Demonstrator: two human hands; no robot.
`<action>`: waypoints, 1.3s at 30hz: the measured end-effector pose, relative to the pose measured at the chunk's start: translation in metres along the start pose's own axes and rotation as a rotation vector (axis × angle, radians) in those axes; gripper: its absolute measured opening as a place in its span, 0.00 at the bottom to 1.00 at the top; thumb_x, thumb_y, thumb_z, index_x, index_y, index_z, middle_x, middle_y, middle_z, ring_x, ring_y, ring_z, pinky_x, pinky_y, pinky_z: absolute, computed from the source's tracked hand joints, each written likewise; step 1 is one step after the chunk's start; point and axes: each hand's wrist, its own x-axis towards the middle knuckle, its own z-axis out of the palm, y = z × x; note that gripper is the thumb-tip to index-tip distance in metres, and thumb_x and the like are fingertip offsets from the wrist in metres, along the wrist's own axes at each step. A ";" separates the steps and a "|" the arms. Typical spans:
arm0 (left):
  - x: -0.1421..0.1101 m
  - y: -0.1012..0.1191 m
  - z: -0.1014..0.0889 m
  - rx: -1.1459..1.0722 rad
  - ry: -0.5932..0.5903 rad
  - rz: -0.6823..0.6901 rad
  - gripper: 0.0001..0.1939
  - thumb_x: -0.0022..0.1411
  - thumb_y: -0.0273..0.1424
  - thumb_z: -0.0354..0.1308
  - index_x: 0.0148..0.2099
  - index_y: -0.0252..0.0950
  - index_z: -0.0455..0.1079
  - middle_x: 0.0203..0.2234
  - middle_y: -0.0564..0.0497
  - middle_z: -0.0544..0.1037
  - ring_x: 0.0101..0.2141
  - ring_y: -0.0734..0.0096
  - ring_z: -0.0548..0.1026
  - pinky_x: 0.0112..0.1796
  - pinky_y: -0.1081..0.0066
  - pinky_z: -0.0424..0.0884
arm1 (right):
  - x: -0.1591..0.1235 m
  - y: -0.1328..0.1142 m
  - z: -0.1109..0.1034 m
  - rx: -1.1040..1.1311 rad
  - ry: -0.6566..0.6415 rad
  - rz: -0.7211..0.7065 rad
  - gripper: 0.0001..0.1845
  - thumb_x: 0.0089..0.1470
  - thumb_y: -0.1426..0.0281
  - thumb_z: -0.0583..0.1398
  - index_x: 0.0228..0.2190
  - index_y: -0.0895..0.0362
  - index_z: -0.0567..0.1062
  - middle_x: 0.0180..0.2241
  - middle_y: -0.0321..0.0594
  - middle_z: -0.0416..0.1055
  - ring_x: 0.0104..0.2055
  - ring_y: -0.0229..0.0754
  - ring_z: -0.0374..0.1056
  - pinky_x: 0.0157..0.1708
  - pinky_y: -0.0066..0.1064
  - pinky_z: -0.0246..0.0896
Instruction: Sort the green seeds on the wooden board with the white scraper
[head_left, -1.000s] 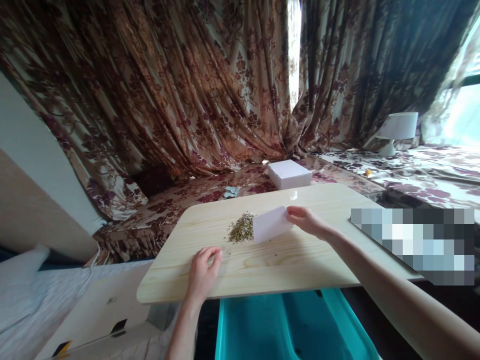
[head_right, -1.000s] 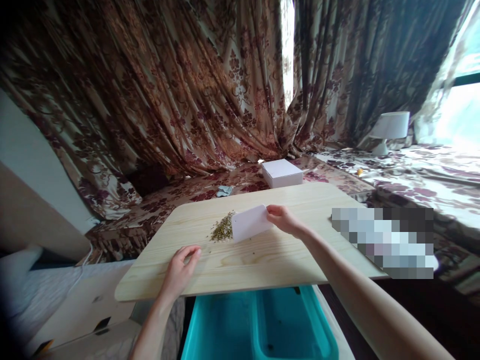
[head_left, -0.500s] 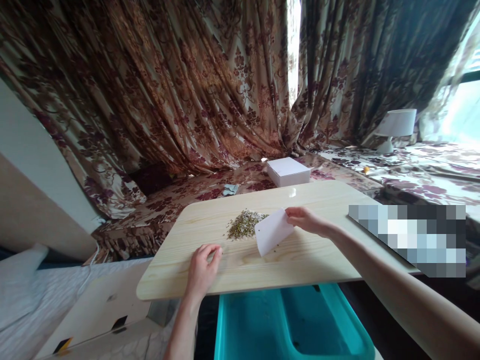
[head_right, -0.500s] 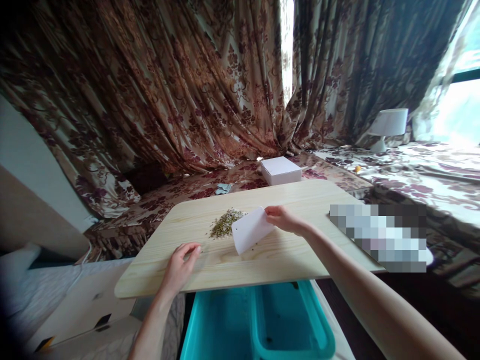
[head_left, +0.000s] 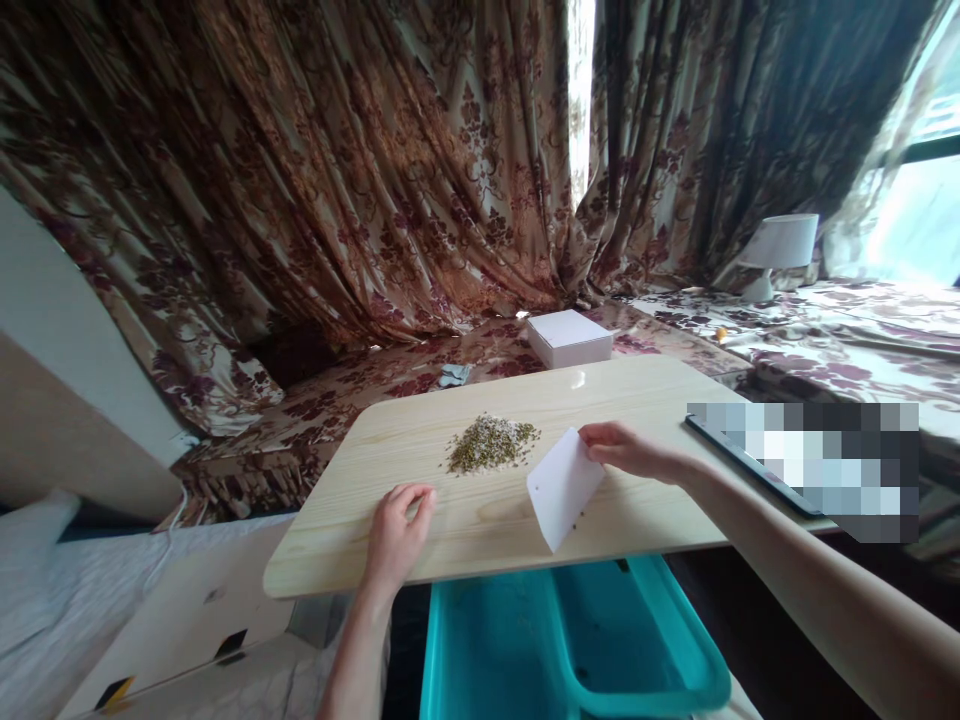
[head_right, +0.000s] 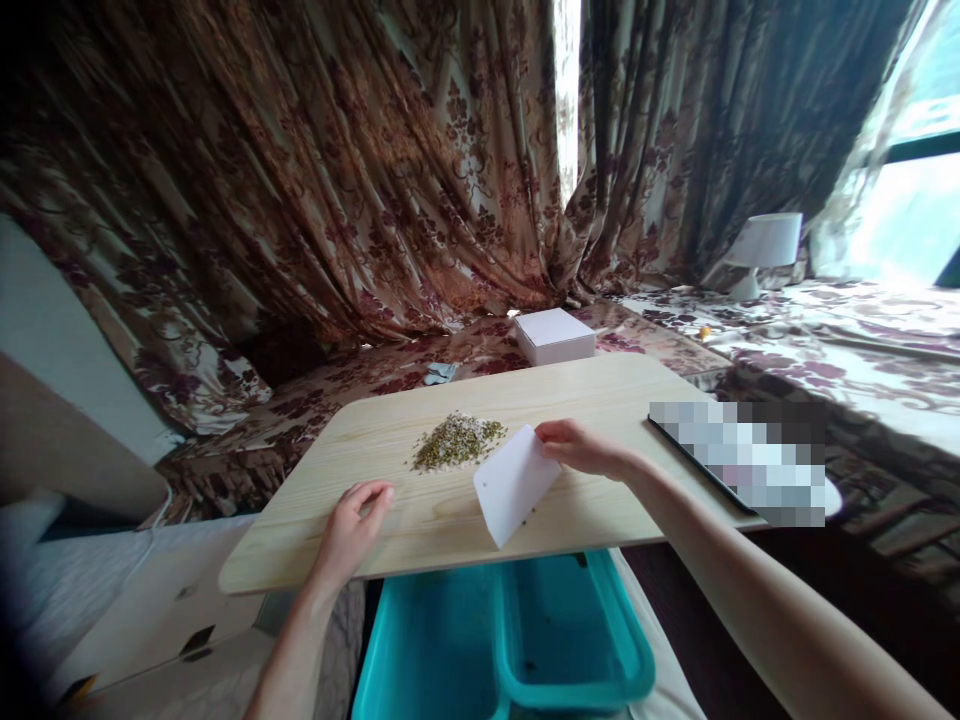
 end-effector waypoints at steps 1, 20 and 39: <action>0.000 0.000 0.000 -0.001 0.001 -0.002 0.15 0.59 0.42 0.52 0.35 0.38 0.74 0.35 0.47 0.78 0.39 0.60 0.74 0.44 0.62 0.69 | -0.005 0.000 -0.001 -0.013 -0.009 -0.002 0.08 0.39 0.72 0.55 0.25 0.60 0.72 0.25 0.36 0.70 0.29 0.39 0.63 0.29 0.30 0.54; -0.001 0.007 -0.003 -0.156 0.038 -0.085 0.21 0.66 0.44 0.45 0.36 0.36 0.72 0.32 0.47 0.77 0.38 0.64 0.74 0.43 0.61 0.68 | -0.061 -0.013 -0.004 -0.077 0.191 -0.079 0.23 0.41 0.50 0.62 0.28 0.57 0.77 0.26 0.41 0.73 0.30 0.45 0.67 0.29 0.32 0.64; -0.001 0.010 -0.017 -0.425 0.258 -0.294 0.34 0.65 0.54 0.33 0.32 0.36 0.72 0.33 0.47 0.79 0.43 0.62 0.74 0.50 0.62 0.63 | 0.046 -0.033 0.098 0.238 0.215 -0.258 0.18 0.42 0.54 0.64 0.31 0.54 0.75 0.33 0.40 0.77 0.37 0.45 0.72 0.39 0.33 0.67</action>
